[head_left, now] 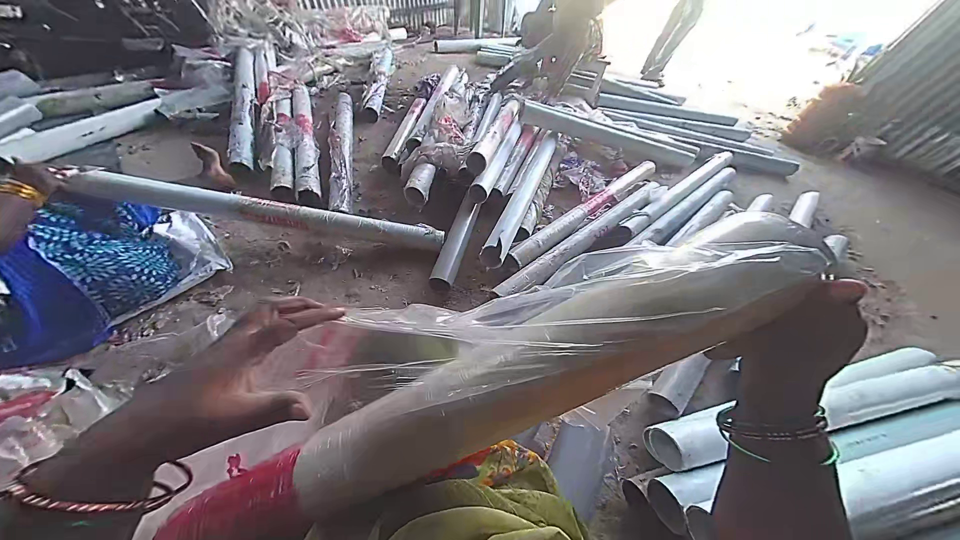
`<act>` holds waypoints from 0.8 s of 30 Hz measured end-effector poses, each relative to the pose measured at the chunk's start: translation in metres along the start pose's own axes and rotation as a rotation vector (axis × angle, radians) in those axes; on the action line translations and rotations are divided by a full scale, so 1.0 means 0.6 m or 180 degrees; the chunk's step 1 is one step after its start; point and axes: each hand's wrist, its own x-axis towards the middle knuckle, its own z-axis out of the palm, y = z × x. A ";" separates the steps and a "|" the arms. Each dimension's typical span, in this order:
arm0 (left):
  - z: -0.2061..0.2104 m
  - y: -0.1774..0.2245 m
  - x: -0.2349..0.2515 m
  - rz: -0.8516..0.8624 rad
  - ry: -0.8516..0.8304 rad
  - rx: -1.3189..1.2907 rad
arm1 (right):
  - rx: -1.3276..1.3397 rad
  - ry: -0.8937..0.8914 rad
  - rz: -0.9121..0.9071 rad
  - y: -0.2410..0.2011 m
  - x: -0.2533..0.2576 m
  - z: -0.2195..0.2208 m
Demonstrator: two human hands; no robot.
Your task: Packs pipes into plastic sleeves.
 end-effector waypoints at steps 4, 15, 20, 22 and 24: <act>-0.043 0.085 0.017 0.0174 0.1077 0.0862 | 0.0384 -0.0212 -0.0239 0.011 0.000 -0.003; 0.122 0.304 0.188 0.1629 0.0430 0.1184 | 0.0555 -0.0182 0.0040 -0.010 -0.011 -0.007; 0.153 0.302 0.229 0.2109 -0.0088 0.1483 | 0.0672 -0.0181 -0.0024 0.007 -0.012 -0.008; 0.156 0.292 0.238 0.2794 0.0190 0.1517 | 0.0677 -0.0161 -0.0226 0.026 -0.010 -0.008; 0.140 0.292 0.248 0.3245 0.0267 0.1559 | 0.0574 -0.0118 -0.0431 0.038 -0.009 -0.009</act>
